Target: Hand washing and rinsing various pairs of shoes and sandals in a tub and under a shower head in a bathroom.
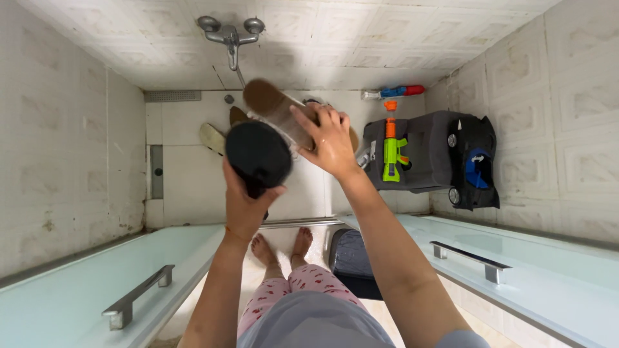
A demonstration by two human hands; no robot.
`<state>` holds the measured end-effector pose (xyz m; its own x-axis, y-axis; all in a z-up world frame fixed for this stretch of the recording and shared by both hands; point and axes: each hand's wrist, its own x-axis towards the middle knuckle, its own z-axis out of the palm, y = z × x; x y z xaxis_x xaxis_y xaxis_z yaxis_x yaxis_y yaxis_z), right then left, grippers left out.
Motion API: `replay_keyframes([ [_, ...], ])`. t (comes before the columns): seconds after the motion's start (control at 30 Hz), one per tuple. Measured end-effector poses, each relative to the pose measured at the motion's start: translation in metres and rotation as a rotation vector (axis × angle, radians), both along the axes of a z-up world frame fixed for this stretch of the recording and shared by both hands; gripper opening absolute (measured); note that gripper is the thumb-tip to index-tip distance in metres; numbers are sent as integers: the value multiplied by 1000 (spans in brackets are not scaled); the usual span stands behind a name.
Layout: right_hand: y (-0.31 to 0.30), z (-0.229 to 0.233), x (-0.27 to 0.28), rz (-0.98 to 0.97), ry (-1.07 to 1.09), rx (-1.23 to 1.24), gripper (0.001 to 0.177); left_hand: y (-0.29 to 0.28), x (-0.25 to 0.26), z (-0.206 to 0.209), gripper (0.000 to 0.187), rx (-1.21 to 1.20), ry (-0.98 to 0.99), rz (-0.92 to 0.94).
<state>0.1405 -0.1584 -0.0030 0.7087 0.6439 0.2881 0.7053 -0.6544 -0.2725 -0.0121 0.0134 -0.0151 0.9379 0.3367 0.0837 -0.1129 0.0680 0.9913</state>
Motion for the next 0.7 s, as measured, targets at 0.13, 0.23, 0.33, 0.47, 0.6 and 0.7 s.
replay_keyframes([
  [0.13, -9, -110, 13, -59, 520, 544, 72, -9, -4, 3, 110, -30, 50, 48],
  [0.23, -11, -136, 6, -193, 1310, 1273, 58, -5, -9, -3, 108, -3, 187, -14],
  [0.33, -9, -134, -6, -224, 1758, 1707, 59, -4, -13, -2, 115, -34, 40, -285],
  [0.47, -8, -128, -17, -151, 1722, 1803, 63, -5, -17, -12, 111, -38, 103, -224],
  [0.6, -8, -125, -20, -118, 1701, 1833, 62, -3, -16, 6, 117, 129, 209, -264],
  [0.7, -8, -107, -22, -128, 1688, 1867, 59, -3, -18, -22, 106, -100, 126, -197],
])
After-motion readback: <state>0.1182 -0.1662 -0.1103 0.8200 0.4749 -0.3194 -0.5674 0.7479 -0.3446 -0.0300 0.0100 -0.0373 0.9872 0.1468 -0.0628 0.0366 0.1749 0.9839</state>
